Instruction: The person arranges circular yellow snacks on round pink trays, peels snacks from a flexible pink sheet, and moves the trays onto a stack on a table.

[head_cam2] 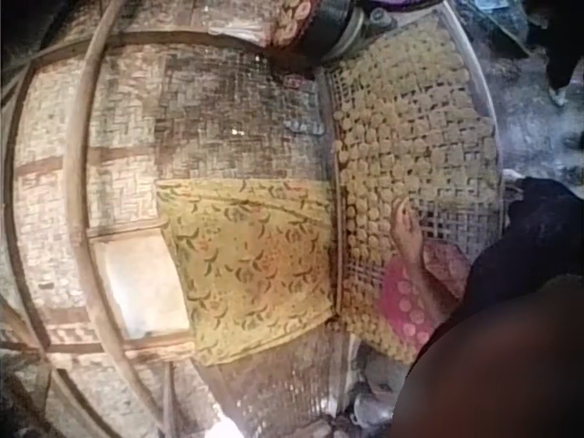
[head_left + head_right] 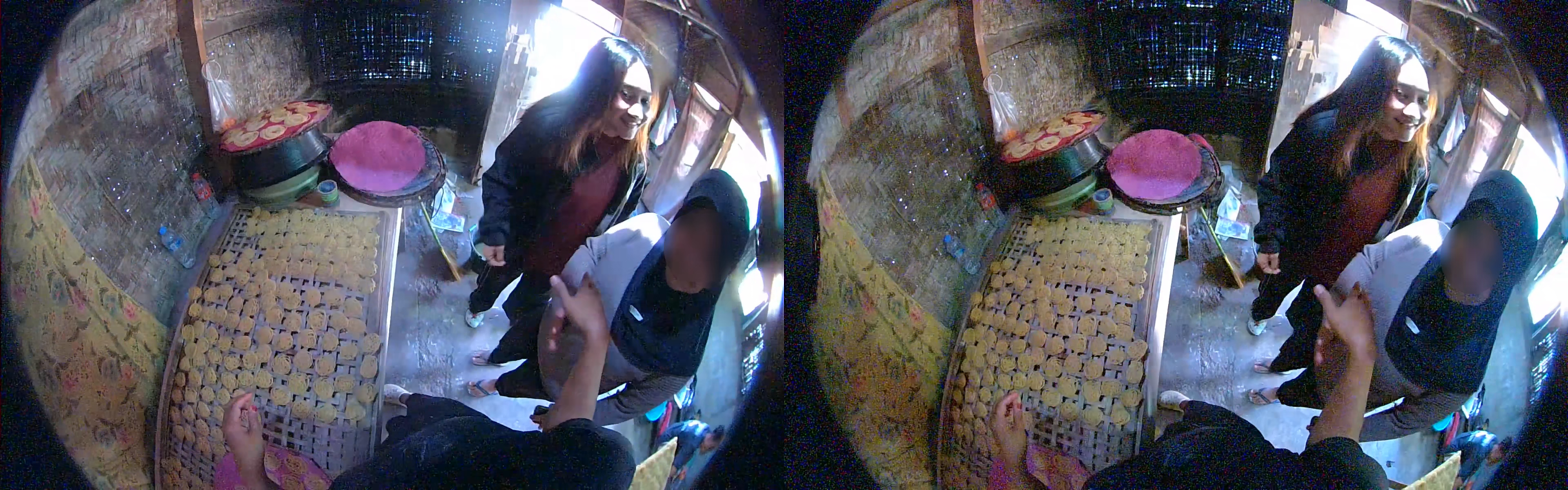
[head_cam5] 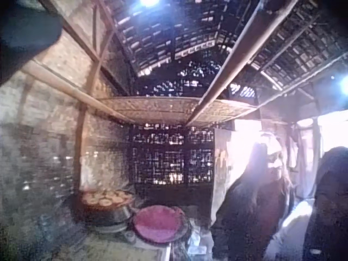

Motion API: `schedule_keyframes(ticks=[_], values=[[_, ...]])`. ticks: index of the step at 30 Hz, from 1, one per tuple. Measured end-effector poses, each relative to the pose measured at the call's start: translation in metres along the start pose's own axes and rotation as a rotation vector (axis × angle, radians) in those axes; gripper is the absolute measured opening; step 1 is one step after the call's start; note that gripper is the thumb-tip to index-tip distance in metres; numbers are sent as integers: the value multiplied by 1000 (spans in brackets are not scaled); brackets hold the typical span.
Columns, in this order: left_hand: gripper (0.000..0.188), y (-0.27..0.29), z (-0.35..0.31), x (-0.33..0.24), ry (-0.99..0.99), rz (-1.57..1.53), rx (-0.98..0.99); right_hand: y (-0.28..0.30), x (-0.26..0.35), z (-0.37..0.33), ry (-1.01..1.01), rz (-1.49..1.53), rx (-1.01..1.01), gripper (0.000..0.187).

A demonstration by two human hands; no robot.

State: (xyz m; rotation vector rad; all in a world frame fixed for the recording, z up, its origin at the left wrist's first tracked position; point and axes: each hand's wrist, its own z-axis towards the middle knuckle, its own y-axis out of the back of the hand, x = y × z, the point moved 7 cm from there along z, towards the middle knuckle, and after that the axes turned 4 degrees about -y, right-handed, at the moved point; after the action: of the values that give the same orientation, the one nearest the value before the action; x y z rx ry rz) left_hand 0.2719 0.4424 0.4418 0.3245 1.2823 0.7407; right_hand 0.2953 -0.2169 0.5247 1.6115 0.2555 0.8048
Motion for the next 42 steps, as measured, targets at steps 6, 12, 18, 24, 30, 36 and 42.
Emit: schedule_keyframes(ticks=[6, 12, 18, 24, 30, 36, 42], values=[[24, 17, -10, -2, -25, 36, 0, 30, 11, -27, 91, -356, -120, 101], [28, 53, -38, -8, 39, -1, -85, 56, -16, 26, 97, -490, 44, 83], [23, 82, -81, -1, 98, 194, -210, 44, -17, 37, 282, -438, -16, 69], [20, 117, -134, 17, 282, 187, -336, 6, 66, -33, 736, -204, 120, 56], [21, 72, -177, 106, 403, 236, -269, -125, 210, -285, 1514, 0, 666, 37], [25, 95, -193, 141, 422, 549, -375, -270, 250, -537, 2147, 390, 1148, 25], [26, 85, -200, 161, 407, 754, -220, -321, 260, -584, 2242, 291, 1083, 14]])
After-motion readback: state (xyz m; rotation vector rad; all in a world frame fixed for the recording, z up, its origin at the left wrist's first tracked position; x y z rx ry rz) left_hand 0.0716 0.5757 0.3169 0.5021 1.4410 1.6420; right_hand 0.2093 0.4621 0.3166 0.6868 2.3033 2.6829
